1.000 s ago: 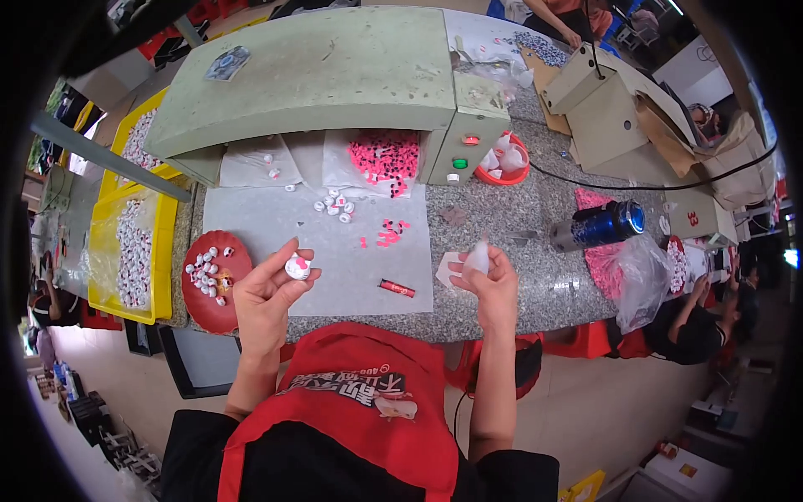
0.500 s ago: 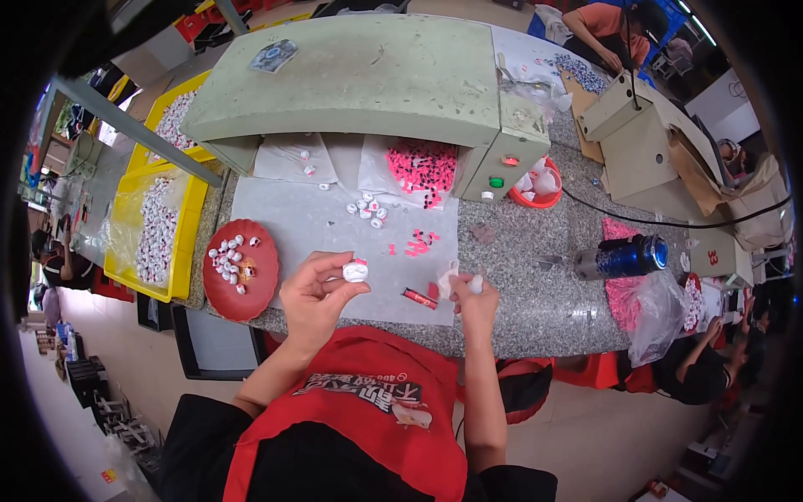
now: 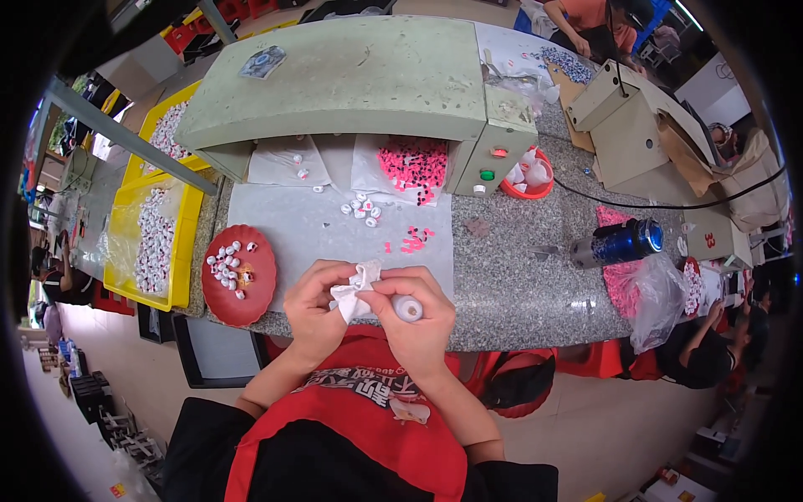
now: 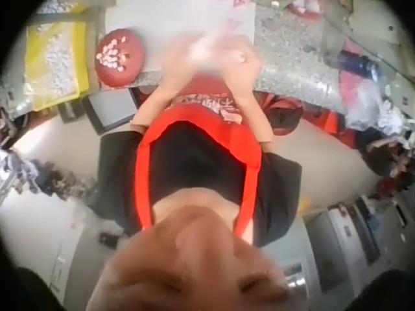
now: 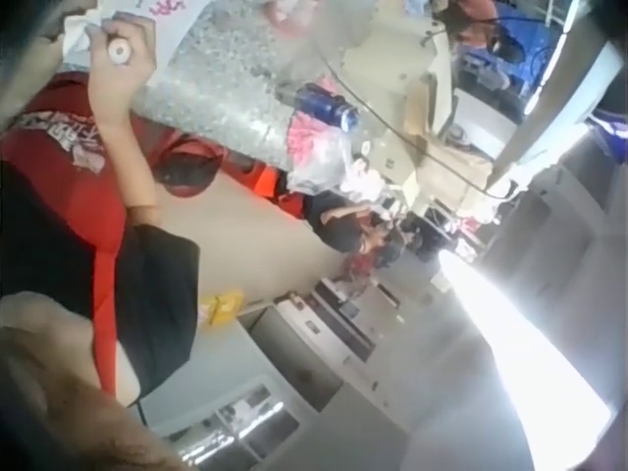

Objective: Assembling small Hello Kitty charms by fitting them into circular white bases and applying adhesive.

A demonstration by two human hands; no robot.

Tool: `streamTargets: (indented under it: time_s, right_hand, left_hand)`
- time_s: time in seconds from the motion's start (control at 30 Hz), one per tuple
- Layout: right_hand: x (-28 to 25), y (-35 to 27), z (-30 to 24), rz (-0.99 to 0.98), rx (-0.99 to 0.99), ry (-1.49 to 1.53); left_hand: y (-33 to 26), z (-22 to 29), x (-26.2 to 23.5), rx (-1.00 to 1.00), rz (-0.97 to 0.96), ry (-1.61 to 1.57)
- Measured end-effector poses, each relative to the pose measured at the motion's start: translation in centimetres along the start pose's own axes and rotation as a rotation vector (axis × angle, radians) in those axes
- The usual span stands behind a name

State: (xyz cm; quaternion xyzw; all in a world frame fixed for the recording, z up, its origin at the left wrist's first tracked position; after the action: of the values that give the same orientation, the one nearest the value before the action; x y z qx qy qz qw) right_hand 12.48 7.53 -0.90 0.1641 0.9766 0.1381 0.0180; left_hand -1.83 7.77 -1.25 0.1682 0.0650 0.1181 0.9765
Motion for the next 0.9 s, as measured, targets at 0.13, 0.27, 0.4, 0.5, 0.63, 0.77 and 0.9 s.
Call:
streamTargets:
  time_s: [0.13,0.27,0.4,0.5,0.63,0.77,0.9]
  right_hand:
    - [-0.8,0.1,0.8,0.002,0.205,0.122]
    - [-3.9,1.4,3.9,0.155,0.302,-0.011]
    - [-6.6,2.0,4.2,0.267,0.322,-0.046]
    - [-6.4,1.8,3.4,0.241,0.320,0.026]
    - [-4.4,0.9,2.1,0.109,0.335,0.112]
    - [-2.4,0.2,0.0,-0.007,0.115,0.032]
    - [-4.9,1.8,2.3,0.127,0.009,-0.268]
  left_hand:
    - [-0.3,-0.9,0.4,-0.219,-0.039,-0.302]
    - [-0.6,-1.3,1.6,-0.408,-0.099,-0.433]
    - [-0.5,-1.8,1.7,-0.456,-0.111,-0.412]
    - [-0.6,-2.0,1.9,-0.468,-0.119,-0.405]
    - [-0.5,-2.3,2.0,-0.464,-0.109,-0.389]
    - [-0.7,-1.5,2.4,-0.390,-0.117,-0.490]
    - [-0.8,-2.3,1.9,-0.367,-0.172,-0.481]
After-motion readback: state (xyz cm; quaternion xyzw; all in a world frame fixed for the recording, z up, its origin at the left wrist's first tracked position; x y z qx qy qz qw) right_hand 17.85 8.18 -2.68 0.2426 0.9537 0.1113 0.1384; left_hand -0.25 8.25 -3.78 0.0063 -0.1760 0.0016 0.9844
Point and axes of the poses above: each hand's wrist, its own y-axis towards the middle knuckle, its own x-axis out of the palm, z = x × y, the point moved 9 cm from there along y, towards the middle knuckle, and after that the axes turned 11 degrees about z, right-handed, at the moved point
